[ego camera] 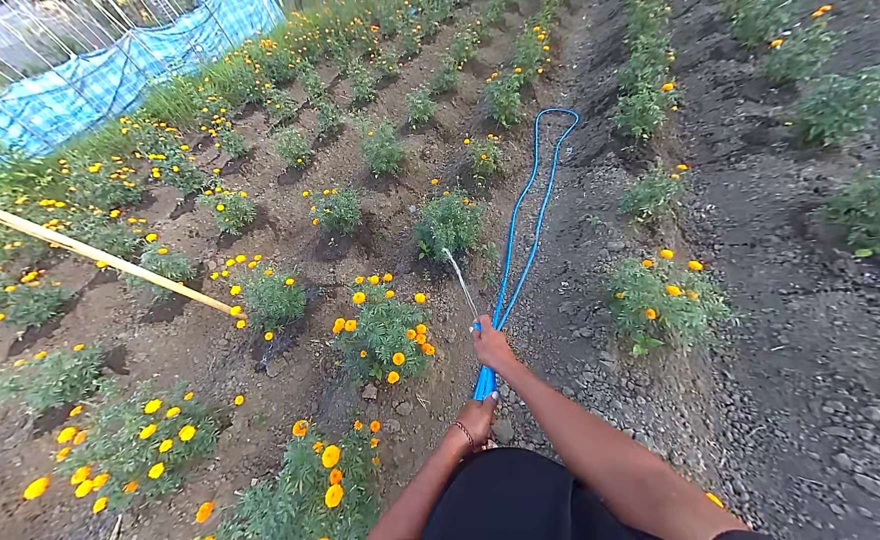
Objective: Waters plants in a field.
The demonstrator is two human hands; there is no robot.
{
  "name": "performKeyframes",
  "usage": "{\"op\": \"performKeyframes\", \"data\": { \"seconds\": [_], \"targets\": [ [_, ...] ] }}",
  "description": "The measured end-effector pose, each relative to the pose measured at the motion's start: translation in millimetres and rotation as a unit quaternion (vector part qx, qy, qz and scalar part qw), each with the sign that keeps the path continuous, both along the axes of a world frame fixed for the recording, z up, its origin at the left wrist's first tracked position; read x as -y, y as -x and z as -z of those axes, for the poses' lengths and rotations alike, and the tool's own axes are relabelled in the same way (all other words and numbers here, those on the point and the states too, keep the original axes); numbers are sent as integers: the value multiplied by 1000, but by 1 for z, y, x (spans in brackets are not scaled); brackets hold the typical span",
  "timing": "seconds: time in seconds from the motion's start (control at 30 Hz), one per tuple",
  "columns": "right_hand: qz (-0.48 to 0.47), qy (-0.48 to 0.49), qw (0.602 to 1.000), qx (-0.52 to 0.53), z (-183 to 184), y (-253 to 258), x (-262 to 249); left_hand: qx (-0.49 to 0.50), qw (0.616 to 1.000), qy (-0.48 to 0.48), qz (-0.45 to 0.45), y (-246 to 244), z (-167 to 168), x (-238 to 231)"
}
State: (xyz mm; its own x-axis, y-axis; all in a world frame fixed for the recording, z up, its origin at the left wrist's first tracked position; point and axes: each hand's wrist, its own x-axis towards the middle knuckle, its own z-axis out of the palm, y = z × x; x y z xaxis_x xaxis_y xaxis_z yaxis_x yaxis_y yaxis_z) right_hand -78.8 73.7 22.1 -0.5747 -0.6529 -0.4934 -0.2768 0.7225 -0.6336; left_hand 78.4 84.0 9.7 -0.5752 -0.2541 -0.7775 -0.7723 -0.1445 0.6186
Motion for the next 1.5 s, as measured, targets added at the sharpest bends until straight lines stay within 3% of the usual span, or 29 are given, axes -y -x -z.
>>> {"op": "performKeyframes", "data": {
  "seconds": [0.47, 1.07, 1.5],
  "targets": [
    [-53, -67, 996, 35, 12, -2, 5, 23, 1000, -15, -13, -2, -5, -3],
    [-90, -51, 994, 33, 15, -7, 16, 29, 999, -13, -14, -6, -3, 3],
    [-58, -27, 998, 26, 10, -9, 19, 25, 1000, -8, -7, -8, -5, 8]
  ]
}}
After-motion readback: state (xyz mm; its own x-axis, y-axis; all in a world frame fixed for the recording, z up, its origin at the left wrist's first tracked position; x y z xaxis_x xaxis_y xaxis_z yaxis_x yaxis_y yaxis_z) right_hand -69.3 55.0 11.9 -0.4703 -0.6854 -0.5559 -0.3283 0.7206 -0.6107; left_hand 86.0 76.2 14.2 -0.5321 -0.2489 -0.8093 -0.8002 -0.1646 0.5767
